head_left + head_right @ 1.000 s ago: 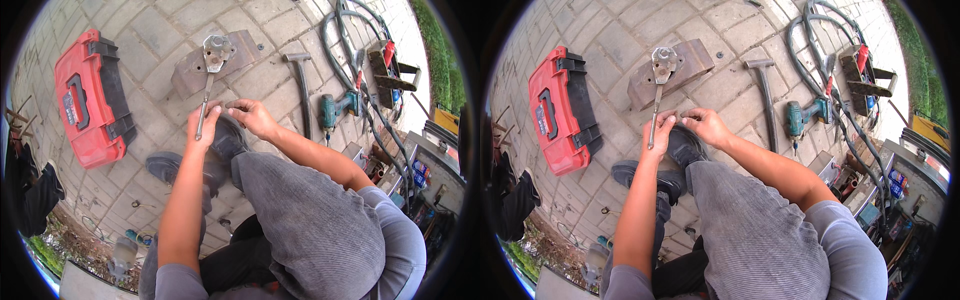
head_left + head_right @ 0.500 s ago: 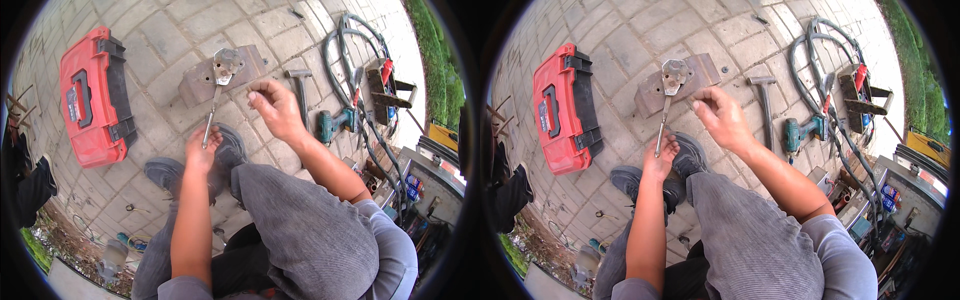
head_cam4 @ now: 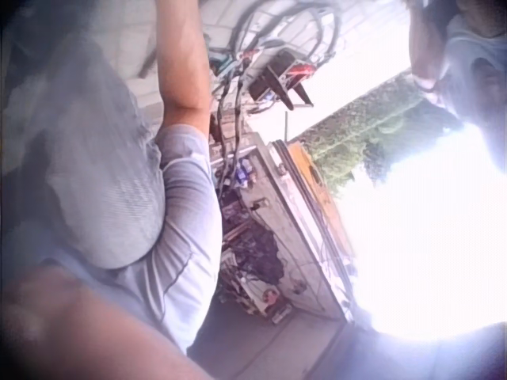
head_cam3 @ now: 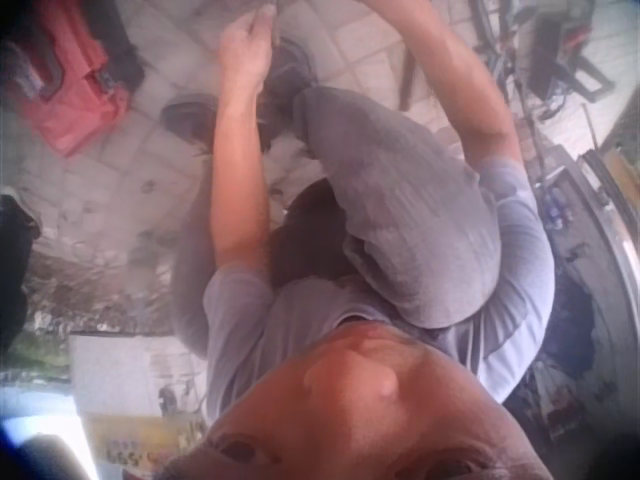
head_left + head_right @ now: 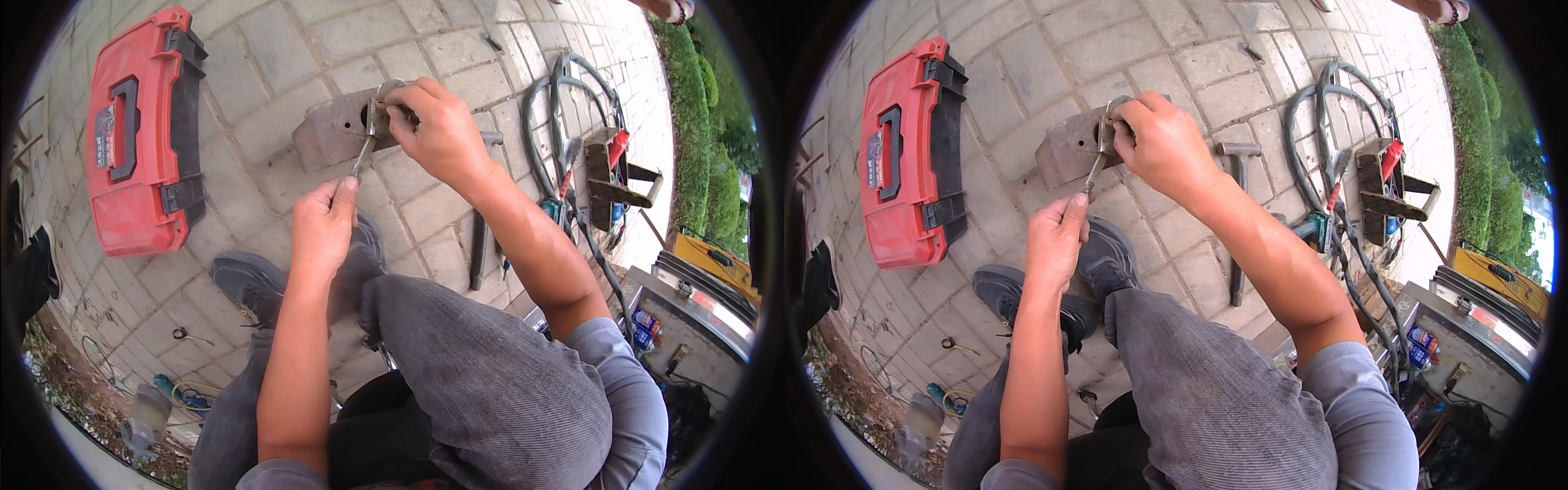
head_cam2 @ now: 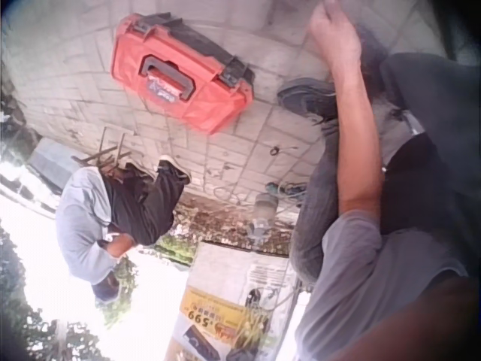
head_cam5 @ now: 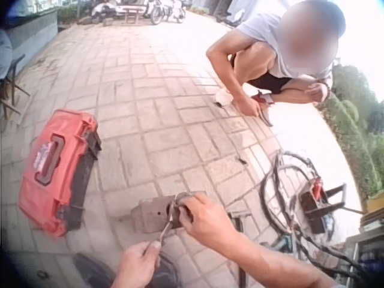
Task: The person uses a hammer and a metal punch to drive a pin out of a metal bracket. They repeatedly position the punch and strike it with the hammer to remove the pin from the bracket.
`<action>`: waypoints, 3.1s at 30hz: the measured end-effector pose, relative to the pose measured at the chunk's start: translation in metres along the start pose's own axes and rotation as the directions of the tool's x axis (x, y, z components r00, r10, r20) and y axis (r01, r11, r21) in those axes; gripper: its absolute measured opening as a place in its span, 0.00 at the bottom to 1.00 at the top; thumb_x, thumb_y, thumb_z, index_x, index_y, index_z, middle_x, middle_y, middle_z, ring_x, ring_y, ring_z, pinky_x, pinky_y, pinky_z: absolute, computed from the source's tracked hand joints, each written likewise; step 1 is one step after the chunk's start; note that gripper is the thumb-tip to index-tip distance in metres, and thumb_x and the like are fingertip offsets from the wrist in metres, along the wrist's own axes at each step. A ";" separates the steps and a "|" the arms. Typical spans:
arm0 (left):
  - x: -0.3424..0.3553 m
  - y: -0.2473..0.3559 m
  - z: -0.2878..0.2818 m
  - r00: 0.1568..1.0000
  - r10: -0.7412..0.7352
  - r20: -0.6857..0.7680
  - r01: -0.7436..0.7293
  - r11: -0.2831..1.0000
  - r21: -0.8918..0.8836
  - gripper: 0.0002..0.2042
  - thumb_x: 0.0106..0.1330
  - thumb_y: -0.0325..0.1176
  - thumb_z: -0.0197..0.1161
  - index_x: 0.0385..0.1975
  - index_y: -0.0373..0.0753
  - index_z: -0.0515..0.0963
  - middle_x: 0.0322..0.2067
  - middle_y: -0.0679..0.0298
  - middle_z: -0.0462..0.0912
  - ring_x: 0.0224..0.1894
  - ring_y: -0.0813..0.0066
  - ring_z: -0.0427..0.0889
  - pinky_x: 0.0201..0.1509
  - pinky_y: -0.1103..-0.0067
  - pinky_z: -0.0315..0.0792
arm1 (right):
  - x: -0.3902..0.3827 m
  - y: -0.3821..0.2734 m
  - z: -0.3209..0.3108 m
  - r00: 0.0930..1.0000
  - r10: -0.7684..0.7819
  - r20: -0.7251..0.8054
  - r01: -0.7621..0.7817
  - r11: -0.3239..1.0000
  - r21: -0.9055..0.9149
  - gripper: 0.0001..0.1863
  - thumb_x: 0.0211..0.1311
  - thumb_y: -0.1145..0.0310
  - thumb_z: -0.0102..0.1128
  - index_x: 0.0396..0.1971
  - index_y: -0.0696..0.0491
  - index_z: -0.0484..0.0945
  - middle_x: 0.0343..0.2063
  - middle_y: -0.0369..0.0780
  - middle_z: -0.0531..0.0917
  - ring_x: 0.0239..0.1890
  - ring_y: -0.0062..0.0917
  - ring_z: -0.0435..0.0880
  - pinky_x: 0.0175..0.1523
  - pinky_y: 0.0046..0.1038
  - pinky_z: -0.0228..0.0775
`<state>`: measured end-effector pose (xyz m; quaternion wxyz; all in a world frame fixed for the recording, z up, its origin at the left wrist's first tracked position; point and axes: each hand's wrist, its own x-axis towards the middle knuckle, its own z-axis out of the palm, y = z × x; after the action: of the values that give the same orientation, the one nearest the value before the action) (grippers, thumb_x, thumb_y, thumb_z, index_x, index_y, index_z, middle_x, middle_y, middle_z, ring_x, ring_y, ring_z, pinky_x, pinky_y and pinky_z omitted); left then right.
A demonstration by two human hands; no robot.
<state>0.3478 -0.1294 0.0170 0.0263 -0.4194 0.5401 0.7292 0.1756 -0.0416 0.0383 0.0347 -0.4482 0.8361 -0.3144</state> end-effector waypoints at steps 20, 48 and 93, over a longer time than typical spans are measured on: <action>-0.019 0.007 0.025 0.928 0.329 -0.175 -0.202 0.840 0.504 0.13 0.66 0.38 0.55 0.39 0.36 0.80 0.24 0.47 0.79 0.28 0.46 0.79 0.32 0.63 0.72 | 0.017 -0.008 -0.015 0.969 -0.118 0.217 0.188 0.921 -0.340 0.05 0.48 0.74 0.57 0.20 0.58 0.72 0.21 0.48 0.75 0.22 0.45 0.79 0.29 0.40 0.74; 0.015 0.059 -0.019 0.989 0.129 0.068 -0.144 0.921 0.363 0.13 0.61 0.32 0.58 0.39 0.29 0.79 0.31 0.47 0.83 0.36 0.58 0.83 0.42 0.71 0.72 | 0.041 0.021 -0.021 0.904 -0.108 0.413 0.198 0.963 -0.182 0.07 0.56 0.72 0.59 0.32 0.58 0.77 0.29 0.49 0.80 0.33 0.47 0.78 0.38 0.41 0.70; 0.015 0.051 -0.043 0.999 0.033 -0.019 -0.013 0.762 0.647 0.26 0.55 0.37 0.67 0.50 0.26 0.73 0.41 0.51 0.81 0.36 0.68 0.81 0.36 0.75 0.75 | -0.166 0.143 -0.050 0.485 0.867 -0.116 -0.874 0.478 -0.087 0.17 0.58 0.61 0.58 0.41 0.59 0.75 0.46 0.51 0.75 0.46 0.46 0.79 0.49 0.42 0.74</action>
<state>0.3386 -0.1912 0.0436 0.1523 -0.3885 0.7637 0.4925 0.1534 0.1686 -0.0390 0.1357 0.0449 0.9674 -0.2089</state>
